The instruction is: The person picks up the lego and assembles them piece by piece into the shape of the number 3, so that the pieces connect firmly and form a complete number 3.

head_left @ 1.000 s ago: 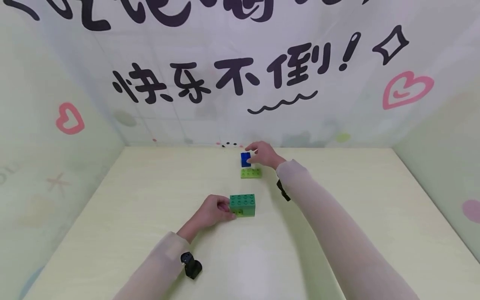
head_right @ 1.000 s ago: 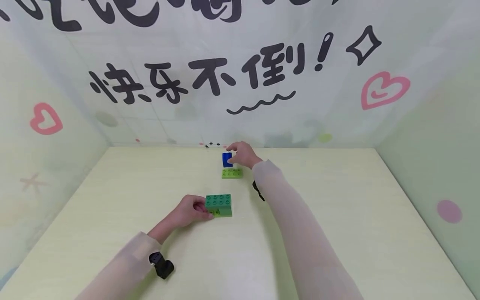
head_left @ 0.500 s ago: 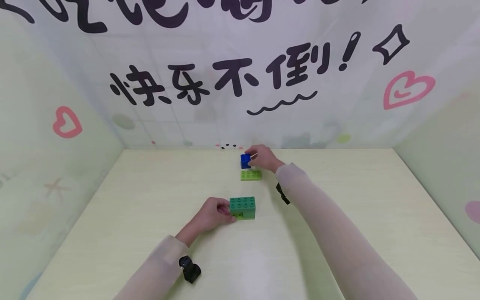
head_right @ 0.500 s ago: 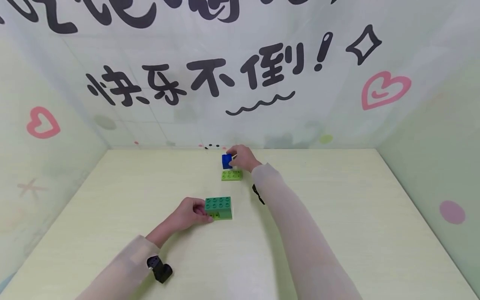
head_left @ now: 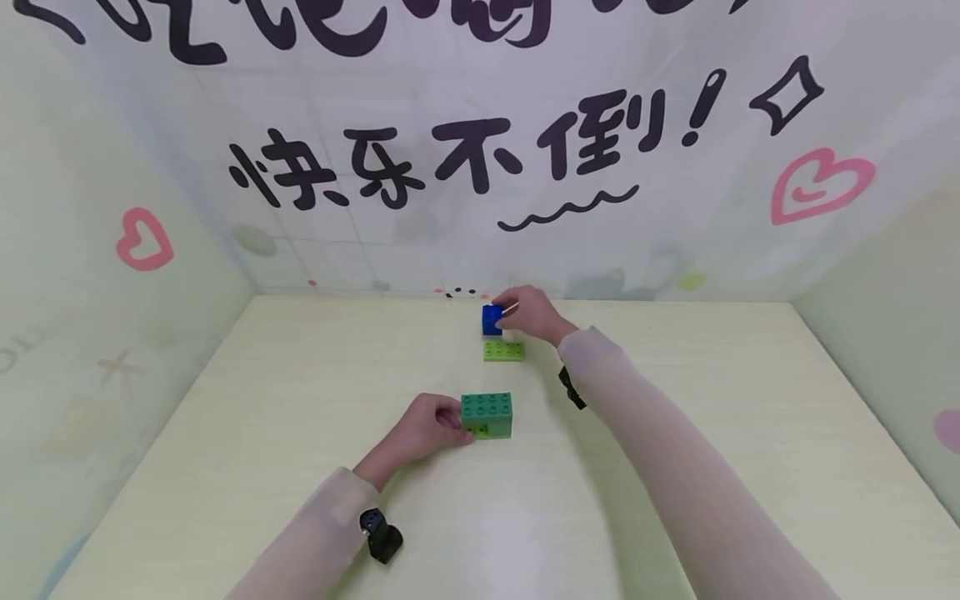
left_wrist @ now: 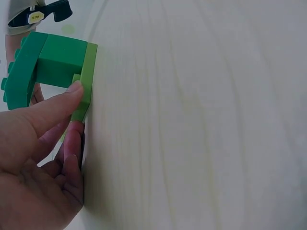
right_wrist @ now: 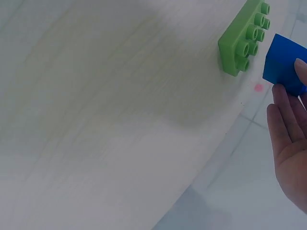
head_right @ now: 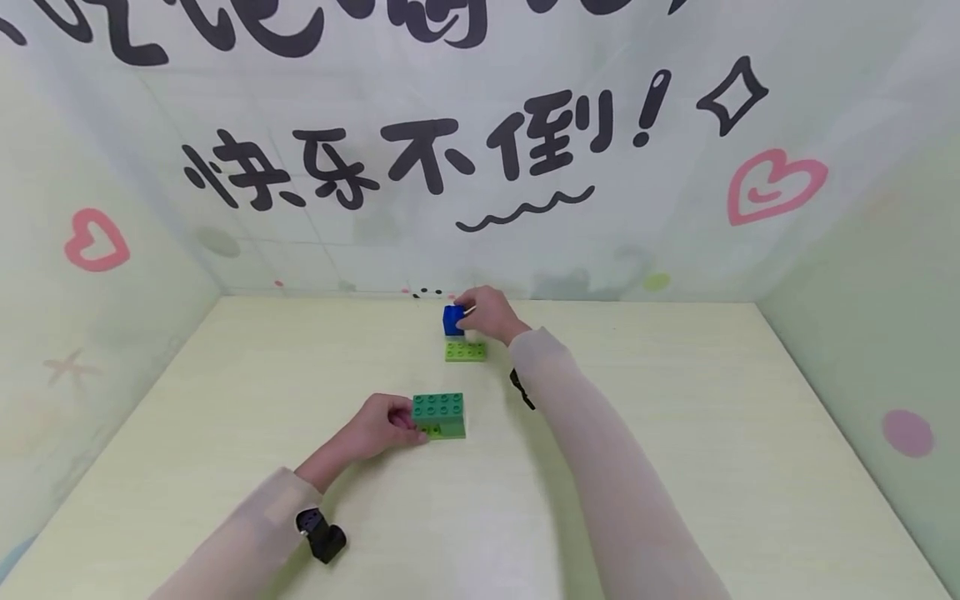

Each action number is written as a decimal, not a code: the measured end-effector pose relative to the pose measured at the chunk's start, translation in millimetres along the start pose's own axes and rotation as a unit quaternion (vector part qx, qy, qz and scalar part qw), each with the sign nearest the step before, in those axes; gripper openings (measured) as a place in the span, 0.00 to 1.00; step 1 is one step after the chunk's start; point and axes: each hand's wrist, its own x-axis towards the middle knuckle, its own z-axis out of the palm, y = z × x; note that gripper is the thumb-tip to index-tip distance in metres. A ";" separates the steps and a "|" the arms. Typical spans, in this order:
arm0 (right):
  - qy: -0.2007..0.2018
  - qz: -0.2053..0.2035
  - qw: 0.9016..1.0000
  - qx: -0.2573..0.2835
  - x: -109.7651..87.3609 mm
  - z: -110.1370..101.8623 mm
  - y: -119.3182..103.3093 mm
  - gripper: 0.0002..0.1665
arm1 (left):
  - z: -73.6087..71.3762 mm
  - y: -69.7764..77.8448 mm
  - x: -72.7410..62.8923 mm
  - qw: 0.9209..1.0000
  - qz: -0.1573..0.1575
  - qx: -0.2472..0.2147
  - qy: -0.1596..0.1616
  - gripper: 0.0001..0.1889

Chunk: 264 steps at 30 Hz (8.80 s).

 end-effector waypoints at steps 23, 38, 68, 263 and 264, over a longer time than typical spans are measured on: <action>-0.037 -0.100 0.993 -0.049 -51.1 -15.3 -30.1 0.24 | -9.3 -1.1 -1.9 1.000 -0.010 0.005 0.004 0.22; -0.060 -0.173 0.982 -0.034 -99.3 -16.7 -28.4 0.23 | 1.9 2.9 1.8 1.000 -0.020 0.002 0.005 0.20; -0.082 -0.168 0.981 -0.047 -132.7 -2.9 -26.5 0.23 | 1.6 3.6 0.7 1.000 -0.001 0.004 0.000 0.20; -0.061 -0.224 0.968 -0.091 -136.3 -5.5 -38.7 0.23 | -0.6 4.5 -0.2 1.000 0.011 0.003 -0.006 0.16; -0.061 -0.226 0.968 -0.092 -136.9 -5.4 -38.6 0.23 | -0.6 4.9 0.3 1.000 0.011 0.003 -0.008 0.16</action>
